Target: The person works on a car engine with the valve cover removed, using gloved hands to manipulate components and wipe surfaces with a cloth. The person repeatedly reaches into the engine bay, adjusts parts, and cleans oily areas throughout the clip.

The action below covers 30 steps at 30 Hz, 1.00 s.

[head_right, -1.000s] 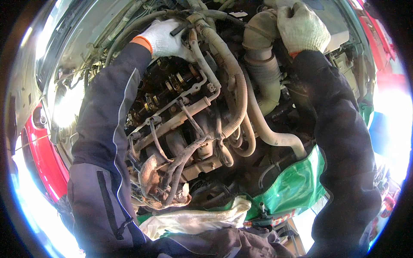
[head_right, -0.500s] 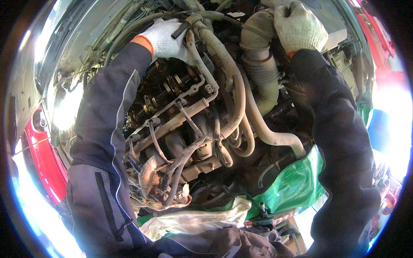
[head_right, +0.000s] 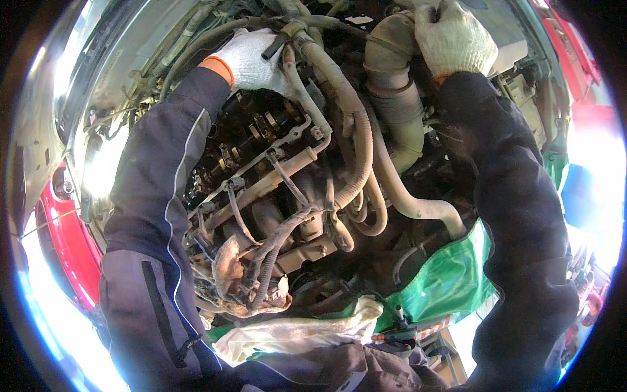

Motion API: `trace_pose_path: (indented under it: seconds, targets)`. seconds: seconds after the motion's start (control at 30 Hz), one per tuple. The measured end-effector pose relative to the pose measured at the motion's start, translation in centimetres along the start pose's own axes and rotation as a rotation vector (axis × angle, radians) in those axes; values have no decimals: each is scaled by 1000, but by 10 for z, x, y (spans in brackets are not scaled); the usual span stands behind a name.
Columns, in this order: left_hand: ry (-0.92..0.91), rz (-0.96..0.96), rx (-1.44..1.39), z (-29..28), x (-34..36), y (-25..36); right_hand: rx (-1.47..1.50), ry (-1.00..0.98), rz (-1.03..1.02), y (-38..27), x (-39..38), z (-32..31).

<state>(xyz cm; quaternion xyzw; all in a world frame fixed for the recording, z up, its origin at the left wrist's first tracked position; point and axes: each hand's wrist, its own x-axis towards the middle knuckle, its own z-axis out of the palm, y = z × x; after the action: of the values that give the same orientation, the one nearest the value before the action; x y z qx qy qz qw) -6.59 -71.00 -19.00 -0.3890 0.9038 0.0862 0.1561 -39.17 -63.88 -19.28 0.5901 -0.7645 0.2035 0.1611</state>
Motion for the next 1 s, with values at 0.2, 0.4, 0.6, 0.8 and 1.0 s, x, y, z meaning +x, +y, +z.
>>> trace_pose_path:
  seconds: [0.2, 0.4, 0.6, 0.8, 1.0]
  targets:
    - [-6, -89, 87, 0, 2, -2, -11, -8, -8, 1, 0, 0]
    - [96, -117, 140, -1, 2, -4, 6, 1, 22, -1, 0, 2]
    - [41, -91, 102, 1, 4, -4, 19, -16, 9, 2, 1, 2]
    - [32, -28, -15, 7, 3, 1, -13, -30, 34, 1, 1, 2]
    - [24, -52, -168, 9, 7, -19, -23, -9, 26, -1, 1, 1]
